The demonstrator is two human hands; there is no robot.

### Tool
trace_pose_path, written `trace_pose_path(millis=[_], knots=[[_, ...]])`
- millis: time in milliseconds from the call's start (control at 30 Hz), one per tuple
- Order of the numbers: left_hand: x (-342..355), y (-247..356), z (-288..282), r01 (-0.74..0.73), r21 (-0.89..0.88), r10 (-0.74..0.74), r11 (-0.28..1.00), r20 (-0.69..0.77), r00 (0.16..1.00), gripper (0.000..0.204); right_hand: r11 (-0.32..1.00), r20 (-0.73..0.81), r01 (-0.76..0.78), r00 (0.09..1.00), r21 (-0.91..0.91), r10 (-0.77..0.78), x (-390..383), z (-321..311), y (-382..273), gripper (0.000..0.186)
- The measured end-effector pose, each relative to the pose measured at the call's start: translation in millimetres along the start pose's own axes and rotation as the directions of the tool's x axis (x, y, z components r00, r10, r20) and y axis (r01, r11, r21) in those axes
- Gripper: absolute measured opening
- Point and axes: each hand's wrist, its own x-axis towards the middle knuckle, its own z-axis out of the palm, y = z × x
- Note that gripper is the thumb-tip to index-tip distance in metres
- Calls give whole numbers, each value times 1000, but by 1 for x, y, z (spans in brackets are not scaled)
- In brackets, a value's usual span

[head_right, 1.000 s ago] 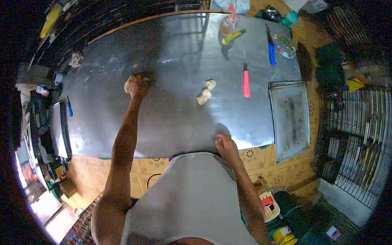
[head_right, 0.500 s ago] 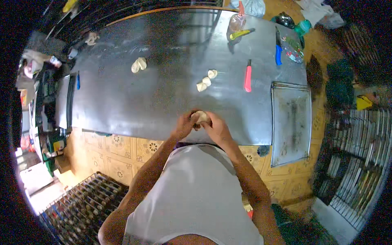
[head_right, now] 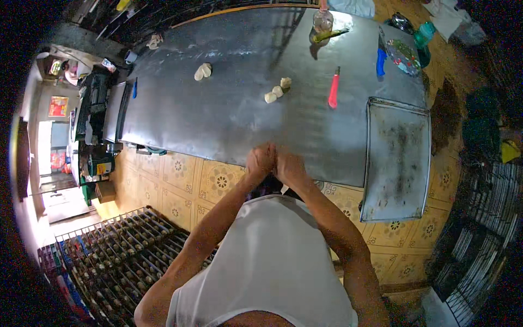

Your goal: Shape portions of dough into rolls, score them with a knife, and place them on a baking sheet for the rack.

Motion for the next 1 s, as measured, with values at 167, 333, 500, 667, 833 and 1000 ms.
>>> trace_pose_path(millis=[167, 333, 500, 667, 833, 1000], knots=[[26, -27, -4, 93, 75, -92, 993, -15, 996, 53, 982, 66, 174, 982, 79, -179, -2, -26, -29, 22], [77, -74, -34, -331, 20, 330, 944, -153, 932, 38, 910, -173, 381, 919, 165, -353, 2, -41, -100, 33], [54, -77, -61, 165, -429, 171, 888, 641, 749, 52, 963, -130, -114, 980, 243, 149, 21, 27, -34, 69], [31, -136, -25, -275, -381, 457, 883, 558, 693, 35, 978, -27, -144, 988, 149, 150, 31, 43, -54, 78], [44, -110, -24, -417, -218, 466, 882, 285, 838, 30, 946, -14, -302, 952, 119, 306, 56, 17, -99, 65], [58, -85, -32, -411, -137, 409, 902, -43, 912, 41, 947, -135, -319, 937, 49, 322, 71, 31, -76, 30]])
